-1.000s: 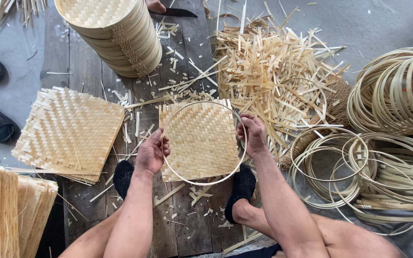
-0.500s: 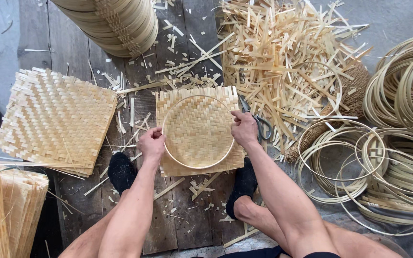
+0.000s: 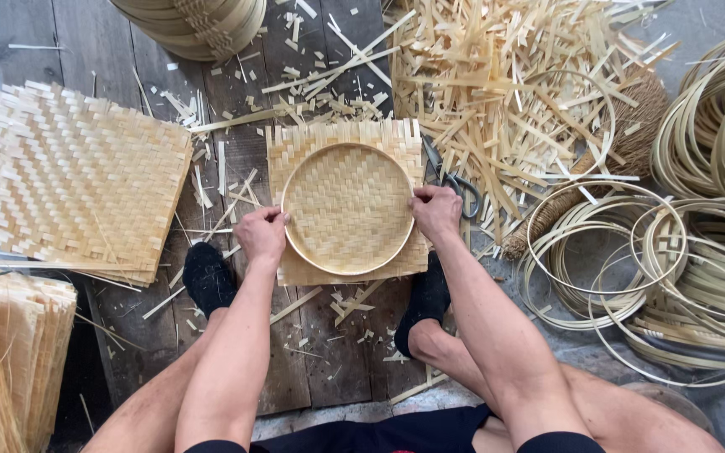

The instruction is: The person assembles circular bamboo baskets by placing a square woven base into a round frame, trimming the excess bamboo with shears, and handling several items one at a time.

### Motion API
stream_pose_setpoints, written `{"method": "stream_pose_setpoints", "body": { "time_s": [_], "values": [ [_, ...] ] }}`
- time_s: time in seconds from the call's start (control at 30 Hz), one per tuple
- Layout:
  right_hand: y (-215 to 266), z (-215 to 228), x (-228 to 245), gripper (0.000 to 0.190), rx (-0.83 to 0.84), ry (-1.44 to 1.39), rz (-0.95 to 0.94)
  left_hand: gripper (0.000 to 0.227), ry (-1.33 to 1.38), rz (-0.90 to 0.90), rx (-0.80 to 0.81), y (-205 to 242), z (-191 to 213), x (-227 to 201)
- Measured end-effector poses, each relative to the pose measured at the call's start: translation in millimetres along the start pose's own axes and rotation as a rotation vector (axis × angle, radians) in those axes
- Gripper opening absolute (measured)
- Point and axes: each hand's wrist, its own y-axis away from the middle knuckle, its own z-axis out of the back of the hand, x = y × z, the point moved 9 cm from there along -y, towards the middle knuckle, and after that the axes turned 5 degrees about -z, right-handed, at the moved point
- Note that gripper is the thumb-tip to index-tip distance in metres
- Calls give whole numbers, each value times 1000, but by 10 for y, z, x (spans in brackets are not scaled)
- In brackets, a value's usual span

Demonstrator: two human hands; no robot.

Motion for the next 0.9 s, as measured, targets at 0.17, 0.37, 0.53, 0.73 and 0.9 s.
{"method": "stream_pose_setpoints", "body": {
  "time_s": [0.17,0.37,0.53,0.73,0.9],
  "values": [
    [40,-19,43,27,-43,65,70,17,-60,-25,-18,9,10,-50],
    [117,17,-12,26,-75,-5,69,24,-42,-189,-9,83,-7,-124],
    [150,45,-74,27,-49,-29,6,25,-107,-296,-80,23,-13,-150],
    [108,5,-101,27,-80,-10,38,26,-36,-165,-105,-9,-43,4],
    [60,-39,-135,25,-66,5,35,26,-61,-35,-51,-126,-71,124]
  ]
}}
